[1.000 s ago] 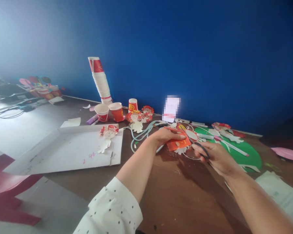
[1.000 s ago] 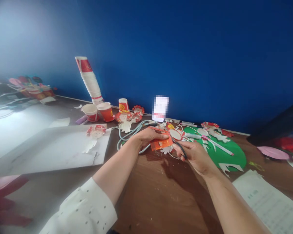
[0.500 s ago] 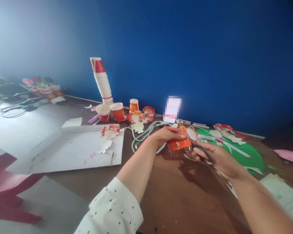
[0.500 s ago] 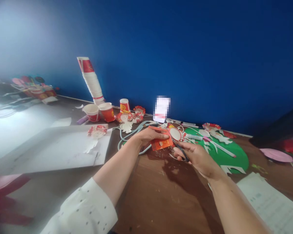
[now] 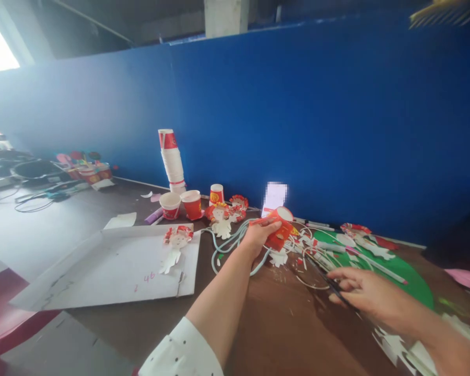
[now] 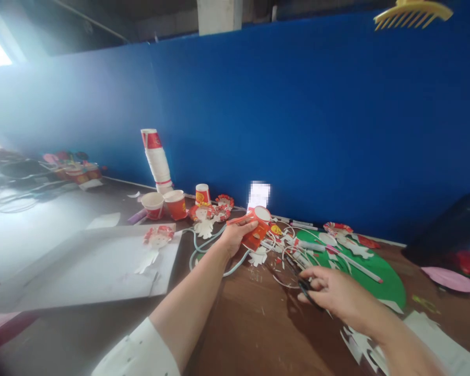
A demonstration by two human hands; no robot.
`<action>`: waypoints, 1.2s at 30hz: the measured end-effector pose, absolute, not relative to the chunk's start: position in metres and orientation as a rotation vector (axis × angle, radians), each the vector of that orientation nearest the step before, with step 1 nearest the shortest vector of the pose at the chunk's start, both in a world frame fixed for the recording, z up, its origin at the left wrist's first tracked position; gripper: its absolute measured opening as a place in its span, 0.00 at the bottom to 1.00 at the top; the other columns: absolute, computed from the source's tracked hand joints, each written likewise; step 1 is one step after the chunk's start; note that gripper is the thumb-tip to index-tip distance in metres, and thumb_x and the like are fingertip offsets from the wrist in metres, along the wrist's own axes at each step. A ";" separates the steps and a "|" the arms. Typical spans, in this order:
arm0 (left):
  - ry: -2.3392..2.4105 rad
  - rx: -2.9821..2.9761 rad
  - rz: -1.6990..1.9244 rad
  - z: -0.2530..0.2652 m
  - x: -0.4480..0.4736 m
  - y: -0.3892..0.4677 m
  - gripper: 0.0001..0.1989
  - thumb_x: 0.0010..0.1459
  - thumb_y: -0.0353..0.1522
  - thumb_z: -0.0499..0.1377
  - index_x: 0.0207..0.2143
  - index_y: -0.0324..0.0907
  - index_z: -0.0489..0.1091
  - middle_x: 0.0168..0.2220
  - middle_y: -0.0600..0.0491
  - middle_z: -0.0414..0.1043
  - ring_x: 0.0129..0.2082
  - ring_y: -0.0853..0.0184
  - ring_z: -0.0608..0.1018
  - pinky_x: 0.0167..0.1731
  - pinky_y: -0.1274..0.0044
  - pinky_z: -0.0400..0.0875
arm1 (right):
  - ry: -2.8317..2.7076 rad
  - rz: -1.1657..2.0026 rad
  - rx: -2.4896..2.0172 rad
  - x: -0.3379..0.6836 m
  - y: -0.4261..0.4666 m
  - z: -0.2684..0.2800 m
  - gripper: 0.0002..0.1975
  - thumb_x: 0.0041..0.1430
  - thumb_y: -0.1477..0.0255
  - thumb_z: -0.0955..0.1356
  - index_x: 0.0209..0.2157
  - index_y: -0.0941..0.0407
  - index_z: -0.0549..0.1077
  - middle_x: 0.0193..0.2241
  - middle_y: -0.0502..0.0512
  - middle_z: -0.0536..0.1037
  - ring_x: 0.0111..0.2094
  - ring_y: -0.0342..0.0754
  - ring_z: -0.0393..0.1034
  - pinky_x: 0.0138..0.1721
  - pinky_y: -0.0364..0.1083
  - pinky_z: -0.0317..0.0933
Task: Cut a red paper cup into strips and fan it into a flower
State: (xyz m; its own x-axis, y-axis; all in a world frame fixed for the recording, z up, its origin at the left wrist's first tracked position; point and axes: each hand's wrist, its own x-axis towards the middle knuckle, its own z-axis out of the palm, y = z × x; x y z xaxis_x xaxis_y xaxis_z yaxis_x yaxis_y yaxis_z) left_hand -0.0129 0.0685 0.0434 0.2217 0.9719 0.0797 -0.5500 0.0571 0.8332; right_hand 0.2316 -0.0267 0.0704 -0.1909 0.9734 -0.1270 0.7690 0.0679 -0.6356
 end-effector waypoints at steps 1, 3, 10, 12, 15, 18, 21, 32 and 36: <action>0.598 0.892 1.274 0.044 -0.012 0.068 0.21 0.43 0.38 0.69 0.38 0.34 0.76 0.32 0.46 0.77 0.28 0.65 0.78 0.33 0.72 0.73 | -2.071 0.858 -1.745 0.230 -0.029 0.068 0.18 0.47 0.66 0.70 0.42 0.53 0.78 0.29 0.56 0.80 0.30 0.52 0.74 0.29 0.43 0.63; 0.584 0.904 1.285 0.046 -0.011 0.066 0.21 0.42 0.37 0.69 0.38 0.34 0.76 0.33 0.46 0.77 0.29 0.65 0.78 0.35 0.72 0.73 | -2.235 0.807 -1.712 0.224 -0.036 0.063 0.16 0.48 0.71 0.67 0.40 0.49 0.79 0.35 0.55 0.80 0.35 0.53 0.74 0.34 0.44 0.63; 0.609 0.904 1.271 0.049 -0.004 0.062 0.21 0.38 0.37 0.71 0.35 0.35 0.77 0.32 0.47 0.77 0.29 0.65 0.78 0.36 0.72 0.72 | -2.475 0.191 -1.798 0.203 -0.052 0.066 0.12 0.44 0.75 0.66 0.30 0.50 0.80 0.32 0.56 0.79 0.40 0.57 0.71 0.40 0.49 0.60; 0.611 0.924 1.271 0.047 -0.002 0.062 0.21 0.38 0.37 0.71 0.36 0.34 0.76 0.32 0.47 0.77 0.30 0.65 0.78 0.37 0.72 0.71 | -2.362 0.290 -1.749 0.202 -0.046 0.073 0.13 0.49 0.71 0.65 0.35 0.49 0.80 0.36 0.56 0.79 0.40 0.55 0.72 0.40 0.48 0.61; 0.587 0.976 1.228 0.043 0.000 0.061 0.22 0.40 0.37 0.70 0.38 0.34 0.76 0.34 0.45 0.77 0.31 0.64 0.78 0.38 0.71 0.71 | -2.179 0.498 -1.662 0.197 -0.034 0.081 0.15 0.55 0.66 0.62 0.38 0.50 0.79 0.38 0.55 0.80 0.38 0.52 0.73 0.37 0.45 0.62; 0.558 1.020 1.182 0.041 0.001 0.060 0.22 0.41 0.38 0.70 0.39 0.35 0.76 0.36 0.45 0.77 0.33 0.63 0.78 0.39 0.71 0.71 | -2.218 0.716 -1.593 0.188 -0.025 0.077 0.13 0.54 0.64 0.64 0.27 0.53 0.80 0.27 0.53 0.80 0.29 0.49 0.72 0.31 0.44 0.60; 0.530 1.021 1.160 0.041 0.002 0.059 0.23 0.41 0.38 0.70 0.39 0.34 0.76 0.36 0.44 0.77 0.33 0.62 0.78 0.41 0.71 0.70 | -2.143 0.859 -1.589 0.182 -0.020 0.070 0.16 0.54 0.62 0.65 0.21 0.55 0.76 0.18 0.51 0.76 0.22 0.46 0.68 0.24 0.43 0.56; 0.567 1.080 1.025 0.034 0.013 0.052 0.23 0.41 0.40 0.69 0.39 0.35 0.76 0.35 0.45 0.77 0.33 0.63 0.78 0.41 0.70 0.71 | -0.487 1.431 -1.013 0.147 0.003 0.068 0.13 0.42 0.69 0.76 0.26 0.57 0.71 0.15 0.44 0.69 0.13 0.35 0.57 0.09 0.34 0.45; 0.558 1.043 0.974 0.034 0.019 0.046 0.22 0.39 0.38 0.71 0.37 0.36 0.76 0.34 0.46 0.77 0.32 0.65 0.77 0.41 0.73 0.70 | -0.384 1.501 -0.952 0.137 0.005 0.060 0.10 0.47 0.71 0.73 0.32 0.58 0.72 0.24 0.52 0.78 0.20 0.44 0.71 0.19 0.42 0.66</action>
